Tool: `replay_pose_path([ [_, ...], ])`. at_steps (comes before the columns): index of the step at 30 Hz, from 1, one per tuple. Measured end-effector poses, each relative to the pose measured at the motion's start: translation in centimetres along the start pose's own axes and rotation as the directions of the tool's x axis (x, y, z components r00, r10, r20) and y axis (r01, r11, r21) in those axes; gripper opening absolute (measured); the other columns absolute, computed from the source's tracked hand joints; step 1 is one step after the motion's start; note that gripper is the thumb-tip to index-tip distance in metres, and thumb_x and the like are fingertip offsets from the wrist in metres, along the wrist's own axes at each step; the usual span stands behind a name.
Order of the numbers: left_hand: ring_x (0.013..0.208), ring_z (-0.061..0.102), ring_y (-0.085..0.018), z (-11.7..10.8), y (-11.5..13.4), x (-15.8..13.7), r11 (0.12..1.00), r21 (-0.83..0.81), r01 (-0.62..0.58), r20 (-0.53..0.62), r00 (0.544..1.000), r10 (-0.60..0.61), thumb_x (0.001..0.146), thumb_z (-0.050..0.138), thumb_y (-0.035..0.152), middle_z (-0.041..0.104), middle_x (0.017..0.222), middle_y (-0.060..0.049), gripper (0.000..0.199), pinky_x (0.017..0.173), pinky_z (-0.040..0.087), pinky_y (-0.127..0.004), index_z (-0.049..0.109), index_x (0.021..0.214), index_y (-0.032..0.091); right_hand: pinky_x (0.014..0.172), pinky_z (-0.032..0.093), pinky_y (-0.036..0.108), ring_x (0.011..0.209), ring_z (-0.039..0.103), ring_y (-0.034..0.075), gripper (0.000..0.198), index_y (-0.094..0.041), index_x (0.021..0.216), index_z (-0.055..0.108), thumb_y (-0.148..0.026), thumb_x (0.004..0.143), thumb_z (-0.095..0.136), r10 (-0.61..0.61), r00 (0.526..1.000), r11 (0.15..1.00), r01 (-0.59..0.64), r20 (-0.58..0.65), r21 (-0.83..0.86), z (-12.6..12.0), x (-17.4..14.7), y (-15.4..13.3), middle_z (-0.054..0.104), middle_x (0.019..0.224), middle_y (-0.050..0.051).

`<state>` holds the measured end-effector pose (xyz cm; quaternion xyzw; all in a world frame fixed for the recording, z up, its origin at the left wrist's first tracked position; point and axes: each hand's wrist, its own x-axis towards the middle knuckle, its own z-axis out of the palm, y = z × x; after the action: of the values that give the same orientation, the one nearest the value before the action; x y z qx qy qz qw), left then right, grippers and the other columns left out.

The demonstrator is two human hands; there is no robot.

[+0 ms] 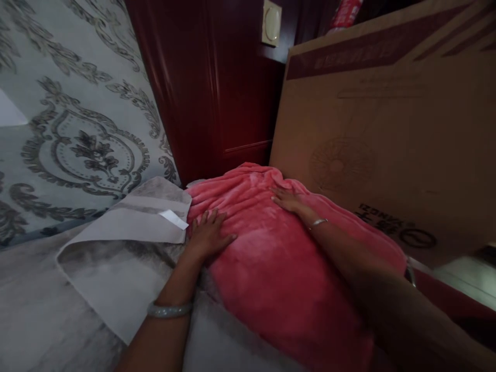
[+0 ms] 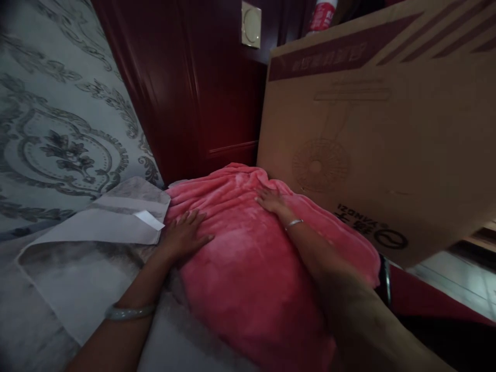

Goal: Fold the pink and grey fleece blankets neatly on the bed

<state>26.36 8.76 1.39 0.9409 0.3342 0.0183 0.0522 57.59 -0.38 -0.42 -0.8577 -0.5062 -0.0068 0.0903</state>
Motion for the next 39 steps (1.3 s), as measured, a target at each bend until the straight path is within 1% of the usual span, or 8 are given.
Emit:
replay_pose_path([
  [10,0.151,0.026,-0.036,0.3,-0.6,0.8,0.998,0.049,-0.045,-0.036,0.998,0.047,0.091,0.049,0.061,0.03,0.165,-0.013,0.07,0.118,0.025,-0.062,0.041,0.151,0.026,0.12,0.019,0.056,0.153,0.02,0.031,0.059,-0.021,0.159,0.032,-0.044,0.104,0.036,0.327,0.945,0.944,-0.327,0.02,0.027,-1.0,-15.8,2.4,0.026,0.165,0.014],
  [15,0.15,0.03,-0.033,-0.4,0.2,0.0,0.996,0.074,-0.055,-0.054,0.997,0.059,0.095,0.046,0.056,0.033,0.163,-0.013,0.063,0.119,0.026,-0.056,0.043,0.15,0.025,0.116,0.034,0.044,0.139,0.046,0.03,0.047,-0.015,0.144,0.055,-0.025,0.099,0.048,0.346,0.938,0.93,-0.344,0.011,0.129,-4.1,-19.7,1.4,0.051,0.149,0.019],
  [19,0.138,0.047,-0.029,-2.9,1.0,-2.7,0.992,0.08,-0.099,0.029,0.995,0.097,0.097,0.043,0.044,0.053,0.149,-0.013,0.05,0.114,0.035,-0.048,0.054,0.141,0.023,0.11,0.042,0.036,0.129,0.056,0.022,0.041,-0.018,0.137,0.061,-0.025,0.1,0.043,-0.038,0.994,0.946,0.07,-0.106,0.318,-4.3,-25.4,-6.0,0.062,0.139,0.012],
  [22,0.142,0.042,-0.029,-4.6,0.1,-6.6,0.994,0.093,-0.053,-0.047,0.997,0.057,0.097,0.043,0.04,0.054,0.149,-0.011,0.048,0.119,0.028,-0.049,0.056,0.141,0.024,0.112,0.041,0.041,0.13,0.054,0.024,0.041,-0.018,0.134,0.063,-0.033,0.1,0.047,-0.451,0.879,0.771,0.471,-0.154,0.428,-3.4,-31.3,-12.1,0.061,0.14,0.012],
  [25,0.148,0.033,-0.031,-5.0,-2.3,-12.0,0.993,0.05,0.109,-0.266,0.96,-0.092,0.097,0.041,0.037,0.045,0.156,-0.01,0.055,0.121,0.022,-0.053,0.043,0.151,0.026,0.115,0.036,0.05,0.139,0.044,0.033,0.055,-0.017,0.143,0.056,-0.038,0.093,0.062,-0.57,0.821,0.774,0.535,0.006,0.339,-2.8,-35.3,-16.3,0.048,0.152,0.018],
  [30,0.145,0.039,-0.029,-3.2,-7.7,-20.9,0.869,-0.071,0.489,-0.405,0.782,-0.473,0.099,0.031,0.029,0.045,0.154,-0.018,0.057,0.118,0.033,-0.044,0.038,0.153,0.012,0.109,0.039,0.052,0.138,0.043,0.037,0.062,-0.018,0.151,0.046,-0.025,0.091,0.06,-0.462,0.878,0.886,0.448,0.127,0.119,-2.3,-36.0,-19.7,0.042,0.155,0.02],
  [36,0.143,0.041,-0.031,-0.8,-9.1,-25.6,0.844,0.013,0.536,-0.303,0.807,-0.508,0.098,0.037,0.032,0.05,0.15,-0.019,0.049,0.116,0.034,-0.047,0.055,0.139,0.013,0.088,0.046,0.03,0.105,0.065,0.023,0.039,-0.016,0.118,0.066,-0.006,0.091,0.04,-0.425,0.9,0.895,0.403,0.095,0.191,-4.1,-33.7,-19.3,0.072,0.112,0.013],
  [39,0.138,0.048,-0.031,-1.9,-8.8,-25.3,0.823,-0.039,0.566,-0.353,0.763,-0.542,0.098,0.033,0.033,0.047,0.151,-0.024,0.053,0.112,0.04,-0.045,0.05,0.143,0.008,0.081,0.045,0.029,0.1,0.068,0.023,0.034,-0.017,0.111,0.067,-0.011,0.094,0.037,-0.34,0.938,0.92,0.315,0.072,0.233,-4.9,-33.4,-18.8,0.073,0.108,0.013],
])
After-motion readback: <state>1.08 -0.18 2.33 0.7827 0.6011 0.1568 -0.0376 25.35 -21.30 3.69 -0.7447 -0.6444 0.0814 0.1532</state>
